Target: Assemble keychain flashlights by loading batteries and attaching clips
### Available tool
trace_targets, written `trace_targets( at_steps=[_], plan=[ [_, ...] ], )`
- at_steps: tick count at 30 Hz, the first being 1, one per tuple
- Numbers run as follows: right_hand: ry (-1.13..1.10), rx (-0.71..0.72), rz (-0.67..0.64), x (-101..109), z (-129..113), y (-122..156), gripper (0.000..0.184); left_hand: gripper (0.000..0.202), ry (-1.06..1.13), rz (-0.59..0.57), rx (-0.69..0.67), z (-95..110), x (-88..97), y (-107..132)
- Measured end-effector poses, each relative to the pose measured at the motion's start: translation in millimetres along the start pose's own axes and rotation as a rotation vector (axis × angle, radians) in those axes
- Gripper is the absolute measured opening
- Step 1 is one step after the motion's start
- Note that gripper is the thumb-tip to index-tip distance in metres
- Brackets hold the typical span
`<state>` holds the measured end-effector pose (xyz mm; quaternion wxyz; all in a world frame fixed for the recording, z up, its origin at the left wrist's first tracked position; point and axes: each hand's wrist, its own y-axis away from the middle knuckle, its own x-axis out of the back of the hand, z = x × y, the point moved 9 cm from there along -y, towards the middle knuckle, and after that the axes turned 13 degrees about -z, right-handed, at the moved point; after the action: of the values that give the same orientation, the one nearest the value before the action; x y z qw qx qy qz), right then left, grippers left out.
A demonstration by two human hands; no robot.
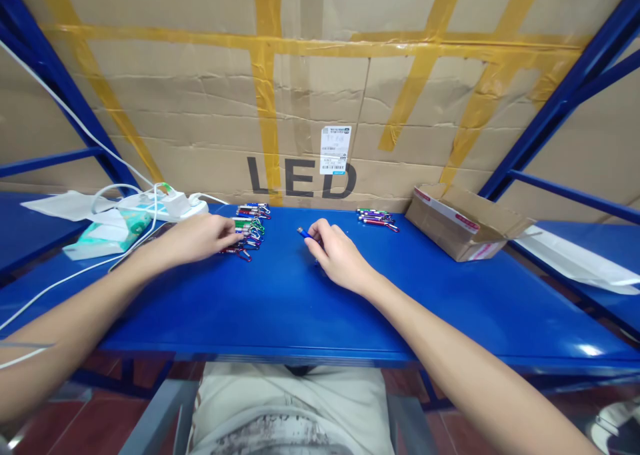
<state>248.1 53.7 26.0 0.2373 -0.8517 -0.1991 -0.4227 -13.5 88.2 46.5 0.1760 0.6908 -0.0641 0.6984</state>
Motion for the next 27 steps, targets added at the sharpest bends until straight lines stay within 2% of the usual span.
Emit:
trace_targets(
  at_steps=[2,4,6,12,27],
  plan=[
    [0.003,0.001,0.002,-0.1,0.6,-0.4,0.015,0.034,0.056,-0.099,-0.132,-2.6,0.5,1.4],
    [0.004,0.001,0.003,-0.2,1.1,-0.8,0.014,0.025,0.111,-0.141,-0.238,-3.9,2.2,4.1],
    [0.005,0.001,0.000,-0.8,1.6,-1.0,0.014,0.019,0.122,-0.172,-0.274,-7.0,-0.2,4.4],
    [0.018,-0.001,-0.007,-2.4,3.9,-1.0,0.015,0.003,0.100,-0.169,-0.219,-17.4,-12.0,-6.3],
    [0.037,-0.014,-0.026,-3.3,5.1,-1.4,0.014,0.010,-0.038,-0.100,-0.170,-16.3,-10.3,-11.7]
  ],
)
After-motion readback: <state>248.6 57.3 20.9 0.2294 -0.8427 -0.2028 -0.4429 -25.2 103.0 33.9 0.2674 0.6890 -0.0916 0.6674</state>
